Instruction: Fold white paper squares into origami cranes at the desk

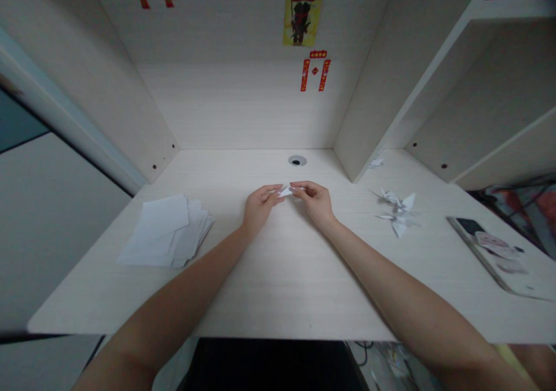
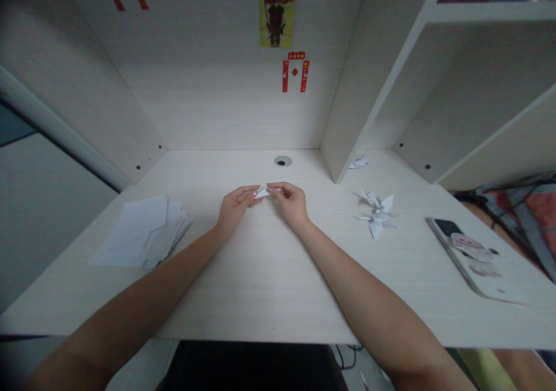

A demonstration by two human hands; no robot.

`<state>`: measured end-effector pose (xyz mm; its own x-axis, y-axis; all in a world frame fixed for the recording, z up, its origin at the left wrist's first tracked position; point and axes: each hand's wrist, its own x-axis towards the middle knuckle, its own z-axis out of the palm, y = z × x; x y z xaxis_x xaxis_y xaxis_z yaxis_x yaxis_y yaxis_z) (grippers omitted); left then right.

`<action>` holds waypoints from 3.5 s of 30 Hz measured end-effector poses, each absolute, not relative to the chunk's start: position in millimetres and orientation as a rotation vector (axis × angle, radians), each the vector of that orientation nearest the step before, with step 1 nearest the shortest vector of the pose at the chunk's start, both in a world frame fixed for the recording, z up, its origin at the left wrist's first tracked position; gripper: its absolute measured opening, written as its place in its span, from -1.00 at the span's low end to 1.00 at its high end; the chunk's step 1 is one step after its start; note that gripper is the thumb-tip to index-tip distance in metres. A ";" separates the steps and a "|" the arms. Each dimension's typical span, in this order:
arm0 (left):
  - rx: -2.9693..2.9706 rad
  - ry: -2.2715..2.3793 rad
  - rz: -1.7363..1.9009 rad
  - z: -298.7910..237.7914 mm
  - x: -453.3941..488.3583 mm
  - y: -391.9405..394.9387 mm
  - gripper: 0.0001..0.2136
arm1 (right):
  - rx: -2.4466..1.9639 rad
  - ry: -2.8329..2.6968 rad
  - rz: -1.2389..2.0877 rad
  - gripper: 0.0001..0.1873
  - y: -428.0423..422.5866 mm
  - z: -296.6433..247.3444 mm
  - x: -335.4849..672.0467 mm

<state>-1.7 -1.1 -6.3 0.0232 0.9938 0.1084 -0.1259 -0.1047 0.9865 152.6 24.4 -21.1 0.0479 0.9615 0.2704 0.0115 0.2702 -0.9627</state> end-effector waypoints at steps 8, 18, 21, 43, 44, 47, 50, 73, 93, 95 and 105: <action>1.221 1.085 1.282 -6.1 -1.8 -1.3 -0.73 | -1.051 -1.392 0.902 -0.72 25.4 -24.3 151.1; 1.177 1.043 1.282 -7.6 -3.2 0.3 -0.66 | -0.969 -1.304 0.985 -0.74 24.2 -22.0 148.6; 1.192 1.056 1.231 -10.0 -4.1 2.6 -0.63 | -0.976 -1.334 0.970 -0.74 22.8 -19.4 149.5; 1.401 1.166 1.140 -12.7 -5.8 5.3 -0.76 | -0.971 -1.244 1.058 -0.59 26.2 -20.9 145.8; 1.399 1.169 1.135 -12.0 -5.7 5.2 -0.76 | -0.982 -1.272 1.046 -0.59 25.9 -20.9 146.0; 1.394 1.182 1.122 -10.4 -4.8 4.6 -0.77 | -0.996 -1.304 1.023 -0.62 24.0 -20.2 145.6; 1.378 1.181 1.116 -8.9 -3.8 3.5 -0.77 | -0.998 -1.289 0.985 -0.63 22.4 -19.3 144.7; 1.399 1.187 1.075 -6.7 -2.6 1.2 -0.72 | -1.077 -1.306 0.983 -0.55 22.5 -20.4 144.8; 1.373 1.143 1.118 -12.3 -4.9 4.2 -0.70 | -0.998 -1.333 1.093 -0.56 23.7 -16.4 148.4; 1.377 1.154 1.122 -10.9 -4.4 3.1 -0.70 | -1.001 -1.364 1.094 -0.56 22.5 -16.1 147.6; 1.423 1.172 1.054 -10.3 -2.7 2.7 -0.70 | -1.057 -1.371 0.889 -0.59 25.8 -24.6 144.0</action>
<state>-2.7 2.7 -10.3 0.1599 0.9864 0.0373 0.1413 -0.0603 0.9881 144.0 25.8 -24.6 0.0368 0.9480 0.3160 0.0980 0.3113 -0.9452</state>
